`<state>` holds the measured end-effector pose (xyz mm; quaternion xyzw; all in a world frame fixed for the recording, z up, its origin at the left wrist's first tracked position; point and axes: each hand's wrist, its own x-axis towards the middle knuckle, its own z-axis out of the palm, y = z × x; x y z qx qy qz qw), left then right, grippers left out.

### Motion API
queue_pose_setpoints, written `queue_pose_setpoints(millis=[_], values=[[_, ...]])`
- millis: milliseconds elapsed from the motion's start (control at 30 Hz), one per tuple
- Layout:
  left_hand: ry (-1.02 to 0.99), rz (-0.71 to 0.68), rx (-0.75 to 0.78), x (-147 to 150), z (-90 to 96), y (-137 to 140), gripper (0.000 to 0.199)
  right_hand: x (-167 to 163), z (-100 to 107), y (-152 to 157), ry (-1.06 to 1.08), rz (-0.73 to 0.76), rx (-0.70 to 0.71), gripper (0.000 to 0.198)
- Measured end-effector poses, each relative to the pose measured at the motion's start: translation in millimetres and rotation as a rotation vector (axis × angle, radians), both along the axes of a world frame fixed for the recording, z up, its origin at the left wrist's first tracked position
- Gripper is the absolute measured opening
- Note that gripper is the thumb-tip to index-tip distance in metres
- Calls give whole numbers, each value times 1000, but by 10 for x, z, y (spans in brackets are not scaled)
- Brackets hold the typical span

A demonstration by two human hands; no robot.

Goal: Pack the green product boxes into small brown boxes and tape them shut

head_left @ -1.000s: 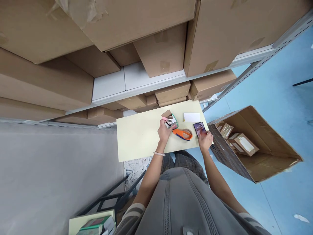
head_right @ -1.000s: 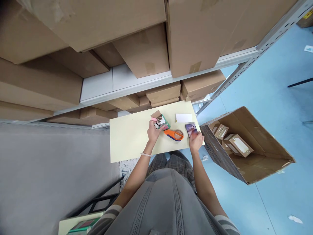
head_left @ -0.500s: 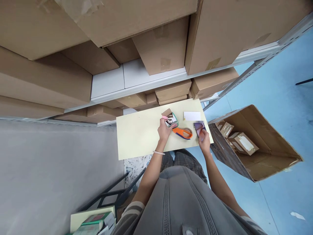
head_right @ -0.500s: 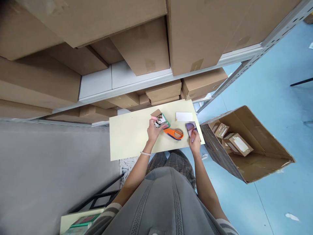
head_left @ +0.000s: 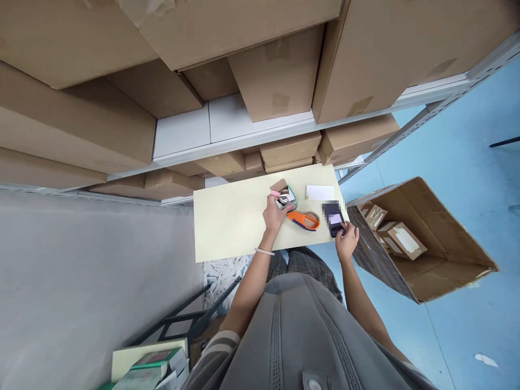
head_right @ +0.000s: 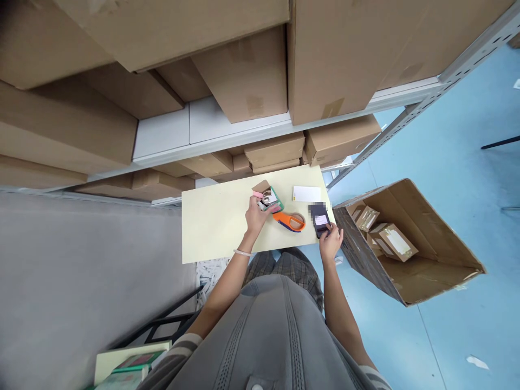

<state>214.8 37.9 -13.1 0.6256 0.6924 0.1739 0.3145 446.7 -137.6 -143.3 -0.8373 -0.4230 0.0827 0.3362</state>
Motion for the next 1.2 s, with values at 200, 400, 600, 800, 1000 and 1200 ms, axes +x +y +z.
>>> queue_pose_setpoints(millis=[200,400,600,800,1000,1200], values=[[-9,-7,8,-8,7,-3,58,-24,14,0,4,-17,-26,39],[1,-10,18,-10,-19,5,56,-38,27,-6,21,-30,-28,40],[21,0,-16,7,-33,3,58,-33,49,-35,8,-50,-13,39],[73,-24,-30,10,0,3,56,-35,85,-49,13,-66,0,38],[142,-66,39,24,82,-38,55,-27,145,-77,29,-74,-1,38],[198,-77,59,33,184,-132,53,-13,185,-138,28,-76,0,36]])
